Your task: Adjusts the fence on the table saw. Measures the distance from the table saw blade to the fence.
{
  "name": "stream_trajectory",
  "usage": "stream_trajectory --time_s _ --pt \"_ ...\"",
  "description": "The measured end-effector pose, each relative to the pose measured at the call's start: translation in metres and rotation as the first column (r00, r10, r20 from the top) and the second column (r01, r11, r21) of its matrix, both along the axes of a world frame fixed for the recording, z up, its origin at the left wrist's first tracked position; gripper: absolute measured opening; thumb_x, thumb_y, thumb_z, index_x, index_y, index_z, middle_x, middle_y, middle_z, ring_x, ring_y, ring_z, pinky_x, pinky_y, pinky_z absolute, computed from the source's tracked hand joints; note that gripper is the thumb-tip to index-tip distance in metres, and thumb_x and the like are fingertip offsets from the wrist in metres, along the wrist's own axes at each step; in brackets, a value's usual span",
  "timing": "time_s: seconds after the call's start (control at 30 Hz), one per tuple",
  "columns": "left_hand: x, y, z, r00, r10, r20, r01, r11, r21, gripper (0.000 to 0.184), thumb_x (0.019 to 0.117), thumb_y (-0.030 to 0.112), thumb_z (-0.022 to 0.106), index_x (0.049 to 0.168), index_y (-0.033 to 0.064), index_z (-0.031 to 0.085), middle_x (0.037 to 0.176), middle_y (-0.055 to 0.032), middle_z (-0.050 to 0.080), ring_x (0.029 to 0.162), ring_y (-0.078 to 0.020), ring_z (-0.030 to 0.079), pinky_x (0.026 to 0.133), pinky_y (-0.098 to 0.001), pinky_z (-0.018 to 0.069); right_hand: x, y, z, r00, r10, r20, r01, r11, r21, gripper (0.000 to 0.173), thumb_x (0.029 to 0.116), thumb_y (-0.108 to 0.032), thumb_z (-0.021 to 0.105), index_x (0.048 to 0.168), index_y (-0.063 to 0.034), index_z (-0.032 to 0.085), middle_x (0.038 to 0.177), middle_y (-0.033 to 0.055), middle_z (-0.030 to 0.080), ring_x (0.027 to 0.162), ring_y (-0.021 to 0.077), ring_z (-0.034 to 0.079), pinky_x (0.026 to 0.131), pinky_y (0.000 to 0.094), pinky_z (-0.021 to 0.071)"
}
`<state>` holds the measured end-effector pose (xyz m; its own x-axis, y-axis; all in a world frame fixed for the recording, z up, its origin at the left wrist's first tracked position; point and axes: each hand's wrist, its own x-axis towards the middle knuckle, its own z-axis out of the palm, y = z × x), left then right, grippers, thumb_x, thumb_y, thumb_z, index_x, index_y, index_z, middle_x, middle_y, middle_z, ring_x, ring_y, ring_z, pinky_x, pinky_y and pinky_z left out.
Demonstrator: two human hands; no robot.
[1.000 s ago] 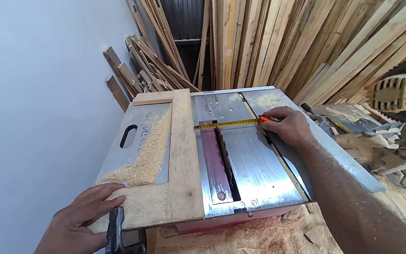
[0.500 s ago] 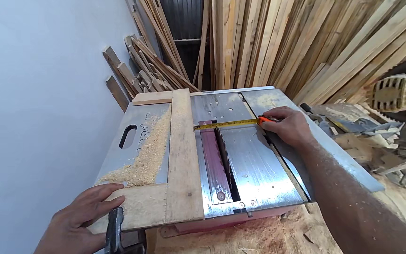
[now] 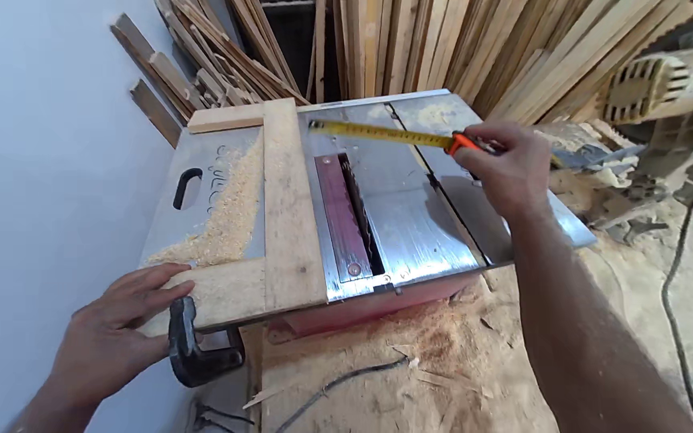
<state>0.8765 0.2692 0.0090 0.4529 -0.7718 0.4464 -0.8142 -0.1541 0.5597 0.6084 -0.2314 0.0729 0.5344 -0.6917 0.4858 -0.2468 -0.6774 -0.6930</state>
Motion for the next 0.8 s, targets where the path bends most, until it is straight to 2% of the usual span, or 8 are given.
stream_trajectory --time_s 0.07,0.17,0.23,0.33,0.47,0.63,0.73,0.8 --pt "0.001 0.001 -0.001 1.000 0.010 -0.002 -0.010 1.000 0.010 0.051 0.0697 0.048 0.083 0.114 0.0242 0.079 0.138 -0.0024 0.065 0.134 -0.0259 0.056 0.115 -0.0463 0.0436 -0.031 0.032 -0.010 0.998 0.061 -0.035 -0.063 0.996 -0.057 0.034 0.0839 -0.031 0.077 0.113 -0.0134 0.076 0.121 0.0071 0.070 0.102 0.0182 0.066 0.084 0.0426 0.0565" --pt "-0.002 0.002 0.000 0.999 0.035 -0.040 -0.035 0.999 0.019 0.052 0.0679 0.048 0.084 0.112 0.0210 0.079 0.138 -0.0012 0.065 0.135 -0.0265 0.055 0.114 -0.0453 0.0448 -0.061 0.064 -0.036 0.996 0.036 -0.080 -0.043 0.996 -0.084 0.034 0.0790 -0.036 0.078 0.108 -0.0190 0.079 0.124 0.0027 0.068 0.106 0.0130 0.065 0.082 0.0362 0.0569" --pt "-0.005 -0.001 0.003 0.998 0.037 -0.045 -0.037 0.999 0.014 0.051 0.0684 0.047 0.084 0.109 0.0166 0.080 0.139 -0.0031 0.064 0.136 -0.0277 0.053 0.115 -0.0467 0.0425 -0.069 0.069 -0.043 0.998 0.018 -0.054 -0.023 0.996 -0.089 0.035 0.0790 -0.037 0.078 0.108 -0.0183 0.079 0.124 0.0027 0.067 0.106 0.0111 0.064 0.083 0.0321 0.0557" --pt "-0.005 -0.002 0.004 0.998 0.046 -0.044 -0.045 0.999 0.013 0.051 0.0681 0.043 0.082 0.109 0.0136 0.080 0.140 -0.0051 0.064 0.137 -0.0287 0.052 0.115 -0.0470 0.0423 -0.071 0.063 -0.043 0.999 0.008 -0.038 -0.010 0.998 -0.056 0.034 0.0781 -0.034 0.079 0.108 -0.0178 0.079 0.125 0.0036 0.067 0.110 0.0124 0.064 0.085 0.0333 0.0566" --pt "-0.002 -0.001 0.001 0.999 0.039 -0.038 -0.038 0.999 0.008 0.053 0.0667 0.050 0.085 0.110 0.0196 0.080 0.141 -0.0017 0.063 0.138 -0.0262 0.052 0.116 -0.0449 0.0419 -0.067 0.060 -0.040 0.998 0.012 -0.068 -0.016 0.999 -0.047 0.033 0.0785 -0.033 0.078 0.108 -0.0196 0.079 0.126 0.0022 0.067 0.107 0.0117 0.065 0.083 0.0334 0.0566" --pt "-0.002 -0.002 0.002 0.998 0.032 -0.046 -0.032 0.999 0.010 0.053 0.0661 0.048 0.085 0.110 0.0192 0.080 0.140 -0.0014 0.064 0.138 -0.0254 0.053 0.117 -0.0442 0.0417 -0.066 0.056 -0.038 0.997 0.010 -0.076 -0.013 0.999 -0.047 0.033 0.0779 -0.034 0.078 0.108 -0.0205 0.079 0.125 0.0015 0.067 0.108 0.0115 0.065 0.084 0.0340 0.0566" --pt "0.003 -0.001 0.000 0.999 0.036 -0.002 -0.036 0.999 0.015 0.055 0.0655 0.053 0.085 0.113 0.0259 0.079 0.138 0.0014 0.066 0.135 -0.0229 0.055 0.114 -0.0447 0.0443 -0.067 0.056 -0.038 0.997 0.016 -0.076 -0.020 0.999 -0.049 0.033 0.0779 -0.034 0.078 0.108 -0.0199 0.079 0.126 0.0023 0.066 0.108 0.0122 0.064 0.084 0.0350 0.0560" --pt "0.002 0.000 0.000 0.999 0.035 -0.026 -0.034 0.999 0.020 0.055 0.0663 0.053 0.085 0.113 0.0236 0.080 0.139 0.0012 0.065 0.136 -0.0239 0.055 0.115 -0.0444 0.0438 -0.067 0.055 -0.039 0.997 0.018 -0.069 -0.022 0.998 -0.053 0.034 0.0780 -0.035 0.079 0.108 -0.0197 0.079 0.126 0.0025 0.066 0.108 0.0122 0.064 0.084 0.0345 0.0561"
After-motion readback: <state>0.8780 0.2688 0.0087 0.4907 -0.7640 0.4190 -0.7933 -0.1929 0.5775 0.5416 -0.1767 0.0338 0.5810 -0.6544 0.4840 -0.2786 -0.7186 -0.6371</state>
